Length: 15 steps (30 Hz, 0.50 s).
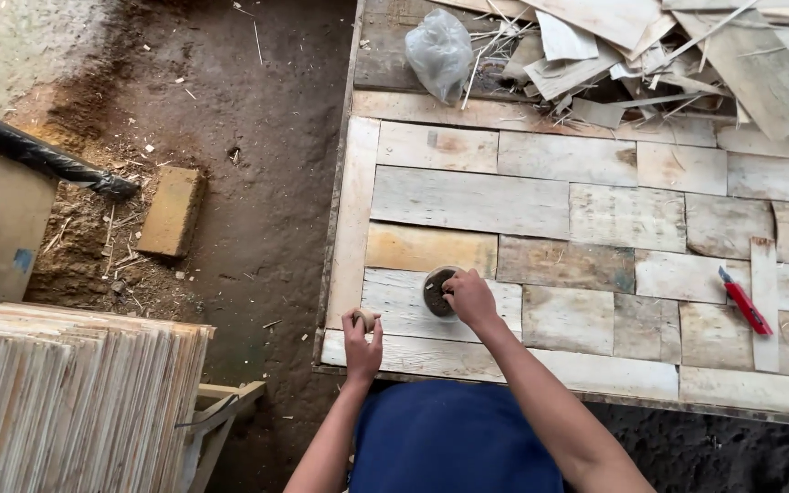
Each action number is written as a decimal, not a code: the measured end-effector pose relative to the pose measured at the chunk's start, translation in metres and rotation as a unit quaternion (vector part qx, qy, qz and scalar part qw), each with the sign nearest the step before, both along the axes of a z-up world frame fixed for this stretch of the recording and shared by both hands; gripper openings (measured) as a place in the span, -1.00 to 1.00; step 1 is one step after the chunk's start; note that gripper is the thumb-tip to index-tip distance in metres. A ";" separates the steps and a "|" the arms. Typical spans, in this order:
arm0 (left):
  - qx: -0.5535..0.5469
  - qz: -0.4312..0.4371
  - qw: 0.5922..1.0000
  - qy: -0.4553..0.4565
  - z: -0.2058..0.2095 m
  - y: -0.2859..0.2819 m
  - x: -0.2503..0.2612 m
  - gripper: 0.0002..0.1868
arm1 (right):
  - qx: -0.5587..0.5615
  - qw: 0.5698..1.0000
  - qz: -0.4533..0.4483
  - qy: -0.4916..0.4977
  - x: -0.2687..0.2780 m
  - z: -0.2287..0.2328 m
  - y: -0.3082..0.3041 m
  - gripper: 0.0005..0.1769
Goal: Applying adhesive to the edge of a wooden board and attaching a thin wooden strip.
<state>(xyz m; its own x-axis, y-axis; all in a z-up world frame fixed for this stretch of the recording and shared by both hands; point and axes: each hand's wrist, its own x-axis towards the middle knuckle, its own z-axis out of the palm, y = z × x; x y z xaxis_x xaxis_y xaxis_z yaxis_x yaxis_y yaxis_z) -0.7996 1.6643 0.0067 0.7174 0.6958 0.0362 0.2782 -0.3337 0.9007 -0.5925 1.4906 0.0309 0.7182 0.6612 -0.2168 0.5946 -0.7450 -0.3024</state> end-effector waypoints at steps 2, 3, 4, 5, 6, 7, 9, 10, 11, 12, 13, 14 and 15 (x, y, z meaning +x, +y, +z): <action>0.025 -0.017 0.999 -0.017 -0.001 0.005 0.005 -0.91 | -0.026 0.999 0.001 -0.026 0.000 -0.003 0.004 -0.82; 0.025 -0.019 0.999 -0.016 -0.001 0.008 0.007 -0.91 | -0.026 0.999 0.000 -0.024 0.000 -0.007 0.004 -0.82; 0.031 -0.026 0.999 -0.021 -0.001 0.011 0.008 -0.91 | -0.033 0.999 0.002 -0.033 0.001 -0.012 0.003 -0.80; 0.036 -0.033 0.998 -0.025 -0.002 0.013 0.009 -0.91 | -0.041 0.998 0.005 -0.040 0.000 -0.016 0.002 -0.78; 0.035 -0.034 0.999 -0.024 -0.001 0.016 0.011 -0.91 | -0.042 0.998 0.004 -0.038 -0.001 -0.011 0.004 -0.78; 0.036 -0.036 0.998 -0.025 -0.001 0.018 0.013 -0.91 | -0.047 0.998 0.017 -0.043 -0.001 -0.005 0.005 -0.79; 0.035 -0.039 0.998 -0.025 -0.003 0.020 0.017 -0.92 | -0.054 0.997 0.028 -0.046 0.000 -0.007 0.005 -0.79; 0.035 -0.041 0.998 -0.029 -0.006 0.020 0.019 -0.92 | -0.049 0.997 0.030 -0.053 0.001 -0.014 0.004 -0.82; 0.035 -0.043 0.998 -0.033 -0.007 0.021 0.022 -0.93 | -0.044 0.997 0.033 -0.061 0.003 -0.021 0.004 -0.85; 0.033 -0.044 0.998 -0.032 -0.009 0.021 0.022 -0.93 | -0.045 0.997 0.032 -0.060 0.001 -0.026 0.003 -0.85; 0.037 -0.044 0.998 -0.040 -0.011 0.022 0.026 -0.93 | -0.041 0.997 0.028 -0.063 0.004 -0.031 0.003 -0.86; 0.041 -0.043 0.997 -0.047 -0.012 0.023 0.029 -0.93 | -0.036 0.997 0.025 -0.067 0.006 -0.035 0.004 -0.87; 0.040 -0.042 0.997 -0.046 -0.013 0.024 0.032 -0.93 | -0.037 0.997 0.025 -0.065 0.009 -0.036 0.004 -0.87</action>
<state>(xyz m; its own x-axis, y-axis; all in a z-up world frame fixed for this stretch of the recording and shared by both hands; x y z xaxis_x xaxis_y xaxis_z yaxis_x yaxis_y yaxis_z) -0.7675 1.6884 -0.0061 0.7646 0.6248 0.1581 0.1631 -0.4250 0.8904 -0.5836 1.4946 -0.0053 0.7094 0.6833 -0.1730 0.6630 -0.7302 -0.1653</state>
